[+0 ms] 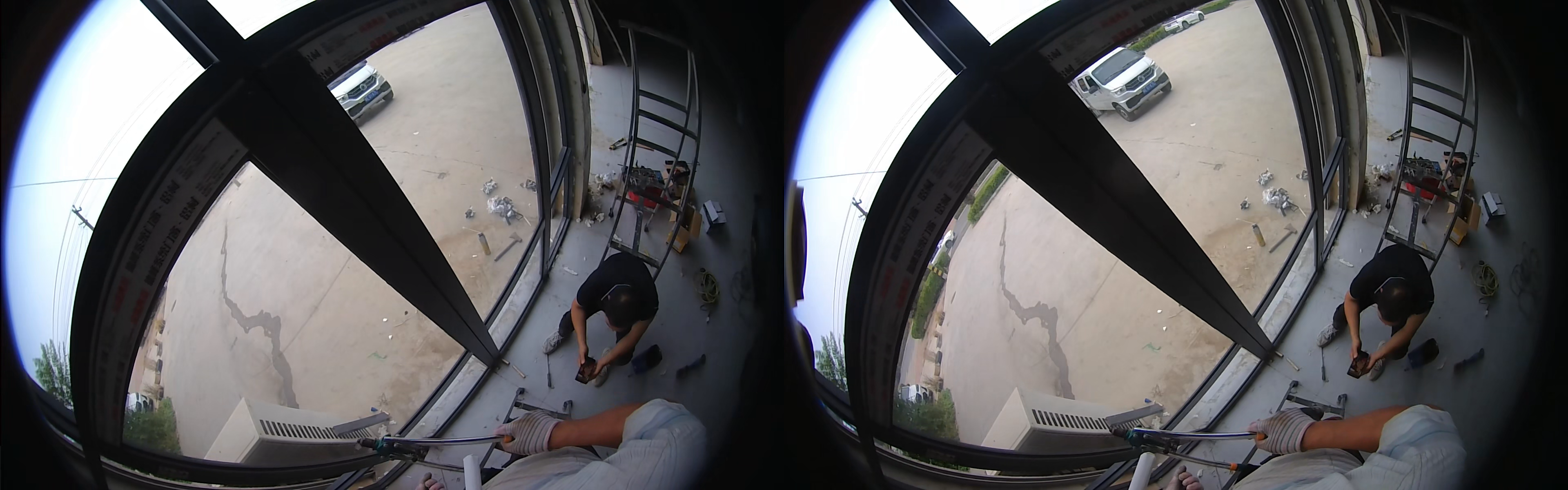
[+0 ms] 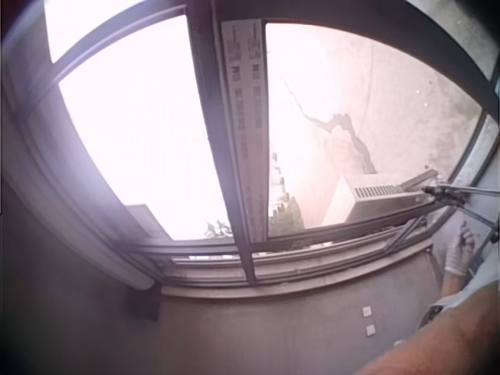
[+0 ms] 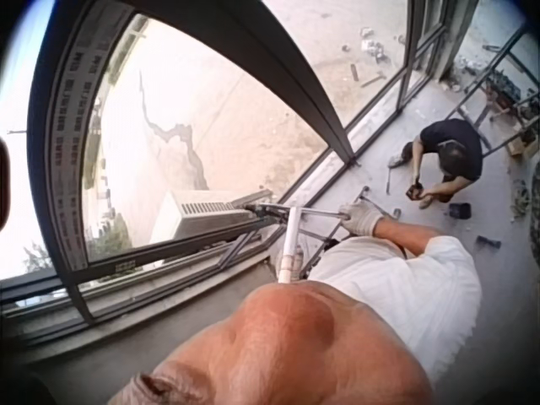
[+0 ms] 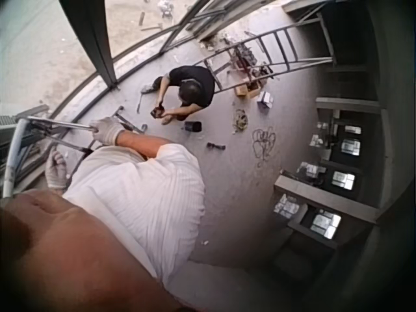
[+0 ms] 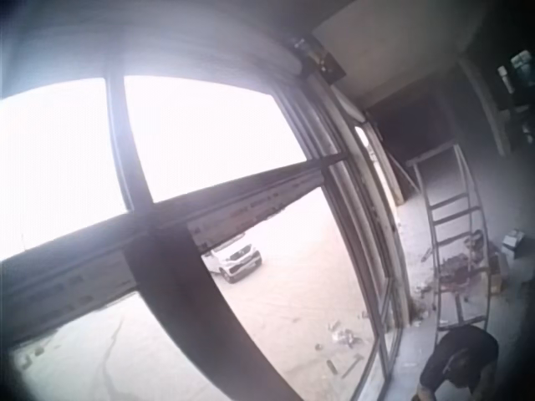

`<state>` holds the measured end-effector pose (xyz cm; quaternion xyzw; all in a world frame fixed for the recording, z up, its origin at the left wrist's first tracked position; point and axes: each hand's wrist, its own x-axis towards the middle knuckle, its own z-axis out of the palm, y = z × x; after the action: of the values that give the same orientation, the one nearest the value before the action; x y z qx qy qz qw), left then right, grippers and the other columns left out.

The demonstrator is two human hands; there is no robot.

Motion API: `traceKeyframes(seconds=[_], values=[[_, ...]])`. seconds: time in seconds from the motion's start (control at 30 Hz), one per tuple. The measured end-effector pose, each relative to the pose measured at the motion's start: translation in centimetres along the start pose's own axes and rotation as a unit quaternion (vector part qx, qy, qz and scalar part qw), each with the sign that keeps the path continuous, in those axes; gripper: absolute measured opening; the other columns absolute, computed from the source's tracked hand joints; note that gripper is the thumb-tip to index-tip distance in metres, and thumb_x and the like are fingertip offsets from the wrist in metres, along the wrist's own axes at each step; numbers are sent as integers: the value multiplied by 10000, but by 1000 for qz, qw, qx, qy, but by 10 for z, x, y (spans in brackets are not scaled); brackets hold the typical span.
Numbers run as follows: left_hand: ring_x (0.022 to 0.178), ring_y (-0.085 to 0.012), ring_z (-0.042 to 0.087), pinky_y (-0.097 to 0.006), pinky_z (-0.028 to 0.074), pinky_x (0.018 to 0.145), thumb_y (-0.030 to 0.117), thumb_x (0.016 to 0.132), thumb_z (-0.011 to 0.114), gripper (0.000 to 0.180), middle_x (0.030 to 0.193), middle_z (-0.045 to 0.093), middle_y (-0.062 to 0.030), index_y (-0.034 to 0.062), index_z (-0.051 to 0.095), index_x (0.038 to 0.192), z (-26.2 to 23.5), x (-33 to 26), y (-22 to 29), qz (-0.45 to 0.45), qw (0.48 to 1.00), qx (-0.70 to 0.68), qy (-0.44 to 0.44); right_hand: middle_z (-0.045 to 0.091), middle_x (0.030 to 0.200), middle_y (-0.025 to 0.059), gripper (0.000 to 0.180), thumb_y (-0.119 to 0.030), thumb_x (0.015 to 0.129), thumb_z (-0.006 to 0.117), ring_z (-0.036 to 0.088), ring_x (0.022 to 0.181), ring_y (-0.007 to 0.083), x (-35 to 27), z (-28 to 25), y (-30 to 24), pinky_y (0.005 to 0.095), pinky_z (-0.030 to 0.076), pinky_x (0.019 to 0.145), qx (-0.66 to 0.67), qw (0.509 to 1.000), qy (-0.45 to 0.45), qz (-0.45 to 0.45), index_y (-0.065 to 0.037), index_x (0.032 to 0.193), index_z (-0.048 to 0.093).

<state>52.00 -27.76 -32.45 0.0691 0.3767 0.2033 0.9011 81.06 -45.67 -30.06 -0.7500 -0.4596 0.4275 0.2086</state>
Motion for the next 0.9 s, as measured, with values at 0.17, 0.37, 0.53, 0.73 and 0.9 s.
traceKeyframes(seconds=[0.17, 0.37, 0.53, 0.73, 0.9], values=[[784, -97, 464, -227, 452, 673, 175, 1056, 586, 377, 927, 488, 1, 35, 474, 1388, 18, -2, -2, 9, 1000, -1, -13, 750, 909, 114, 483, -471, 930, 543, 726, 804, 318, 3, 1, 6, 430, 560, 737, 2, 1000, -6, 29, -182, 1299, 659], [776, -93, 469, -225, 454, 674, 222, 1057, 600, 418, 915, 484, 16, 40, 468, 1409, 46, -9, -6, -2, 1000, 7, 0, 739, 942, 135, 418, -437, 930, 550, 718, 847, 345, 5, -6, 5, 456, 552, 757, 15, 998, -39, 48, -165, 1231, 650], [801, -103, 510, -239, 468, 674, 272, 1048, 621, 422, 914, 515, 18, 39, 494, 1377, 56, -3, -6, -18, 997, 70, -11, 739, 945, 129, 397, -440, 939, 551, 720, 869, 340, 12, -8, 0, 449, 555, 779, 30, 998, -42, 35, -148, 1186, 656], [789, -115, 579, -253, 492, 636, 265, 1047, 613, 255, 940, 618, -29, 43, 605, 1173, 53, 9, -19, 49, 989, 137, 17, 736, 953, 137, 400, -440, 933, 555, 718, 872, 345, 25, 1, -5, 457, 549, 792, 41, 999, -10, 7, -143, 1182, 655], [441, -264, 386, -465, 387, 489, 442, 1030, 532, 533, 498, 462, -81, 73, 616, 654, 98, 33, -13, -81, 962, -45, 258, 724, 874, 150, 396, -447, 928, 566, 710, 821, 357, 38, 2, -12, 457, 550, 751, 64, 997, -40, 17, -162, 1185, 662]])
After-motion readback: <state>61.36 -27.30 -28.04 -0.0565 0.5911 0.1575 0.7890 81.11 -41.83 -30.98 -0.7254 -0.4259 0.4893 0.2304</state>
